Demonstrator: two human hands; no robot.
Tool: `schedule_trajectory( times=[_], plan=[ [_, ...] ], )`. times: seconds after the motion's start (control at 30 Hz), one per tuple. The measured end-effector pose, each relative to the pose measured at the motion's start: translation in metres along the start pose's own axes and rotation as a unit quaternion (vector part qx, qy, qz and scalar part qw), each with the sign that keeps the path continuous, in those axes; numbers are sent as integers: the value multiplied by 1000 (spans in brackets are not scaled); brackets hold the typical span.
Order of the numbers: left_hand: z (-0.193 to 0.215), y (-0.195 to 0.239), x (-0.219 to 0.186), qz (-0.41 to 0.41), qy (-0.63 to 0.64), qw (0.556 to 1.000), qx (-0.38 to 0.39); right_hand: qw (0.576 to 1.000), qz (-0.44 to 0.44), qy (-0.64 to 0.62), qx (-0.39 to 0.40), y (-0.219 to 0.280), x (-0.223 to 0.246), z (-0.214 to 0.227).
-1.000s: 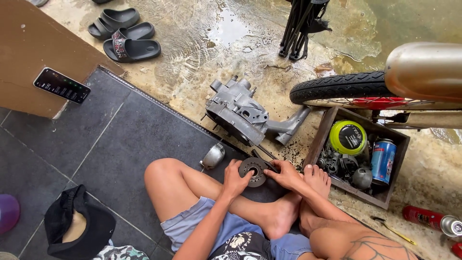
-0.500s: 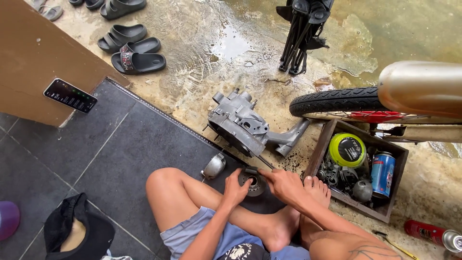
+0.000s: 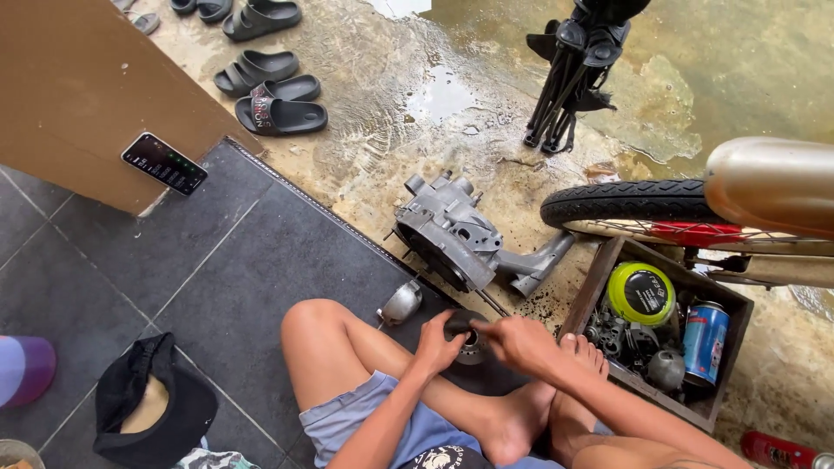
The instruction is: A person is sitting on the floor and attempting to install a gear shaft into a motorcycle engine crankcase.
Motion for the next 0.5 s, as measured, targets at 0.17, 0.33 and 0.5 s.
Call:
schedule_trajectory(
  times=[0.17,0.33,0.5],
  plan=[
    [-2,1,12,0,6,1000,-1,1000,-13,9,10,-9,10,2],
    [0,-1,3,-9,9,1000,13,995,-92,-19,44,3,17,14],
    [4,5,-15,-17,14,1000,5,996,-60,-58,24,16,11,-2]
  ],
)
Point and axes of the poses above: each hand's wrist, its own y-axis away from the middle knuckle, its own z-axis out of the back of the hand, x = y × z, the point moved 8 cm from there along -y, towards the middle knuckle, and after that the axes turned 8 degrees about -z, right-handed, at the moved point
